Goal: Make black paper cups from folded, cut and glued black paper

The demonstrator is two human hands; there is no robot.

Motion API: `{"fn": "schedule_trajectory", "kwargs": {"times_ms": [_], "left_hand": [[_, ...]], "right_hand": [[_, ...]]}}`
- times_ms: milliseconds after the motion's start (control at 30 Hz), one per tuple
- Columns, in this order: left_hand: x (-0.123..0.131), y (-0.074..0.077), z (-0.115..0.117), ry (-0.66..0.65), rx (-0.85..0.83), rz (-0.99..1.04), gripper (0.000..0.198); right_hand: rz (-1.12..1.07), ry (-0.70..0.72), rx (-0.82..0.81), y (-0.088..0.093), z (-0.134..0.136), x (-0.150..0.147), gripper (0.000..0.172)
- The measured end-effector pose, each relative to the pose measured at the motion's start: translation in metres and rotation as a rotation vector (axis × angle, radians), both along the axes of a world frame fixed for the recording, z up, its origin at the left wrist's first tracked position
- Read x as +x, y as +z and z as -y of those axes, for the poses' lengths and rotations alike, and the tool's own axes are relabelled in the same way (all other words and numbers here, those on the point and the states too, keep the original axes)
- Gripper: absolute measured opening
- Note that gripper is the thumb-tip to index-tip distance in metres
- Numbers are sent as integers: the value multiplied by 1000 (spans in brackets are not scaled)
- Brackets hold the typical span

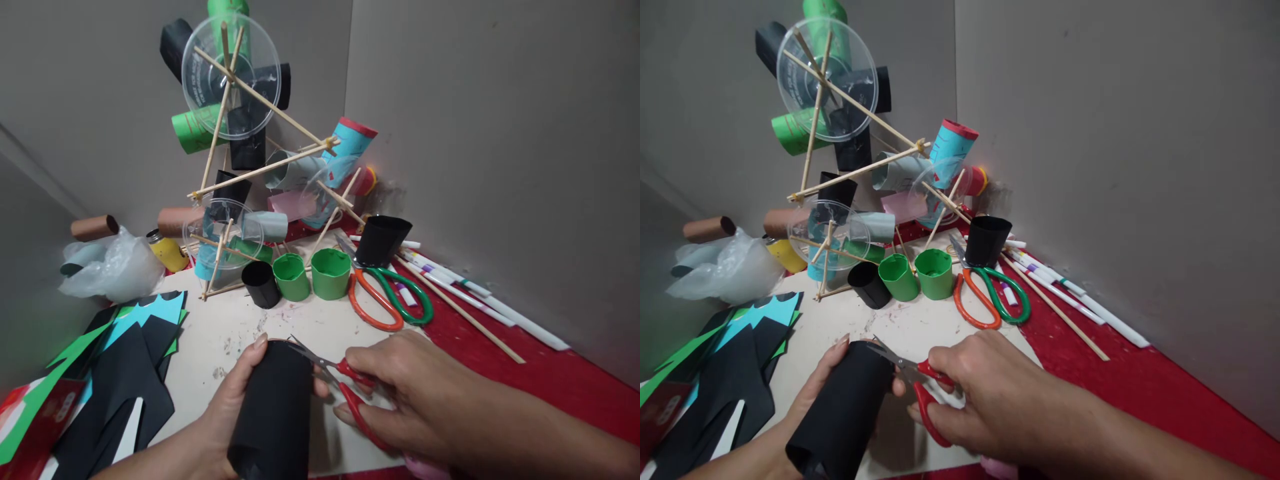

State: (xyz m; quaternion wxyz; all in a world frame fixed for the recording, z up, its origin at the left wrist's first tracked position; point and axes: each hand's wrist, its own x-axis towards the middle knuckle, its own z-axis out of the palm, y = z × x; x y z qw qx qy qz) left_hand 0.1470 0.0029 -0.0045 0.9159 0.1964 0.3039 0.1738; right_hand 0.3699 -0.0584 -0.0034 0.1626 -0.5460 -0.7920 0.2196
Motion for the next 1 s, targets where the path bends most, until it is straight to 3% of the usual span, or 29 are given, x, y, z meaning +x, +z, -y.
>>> {"fn": "schedule_trajectory", "kwargs": {"times_ms": [567,800,1000], "left_hand": [[-3,-4,-3,-76,24,42,56],[-4,-5,-9,-118,55,132,54],[-3,-6,-6,-103,102,102,50]], "right_hand": [[-60,20,-31,5,1,0,23],[-56,11,-36,5,0,2,32],[-18,8,-24,4,3,1,21]]}}
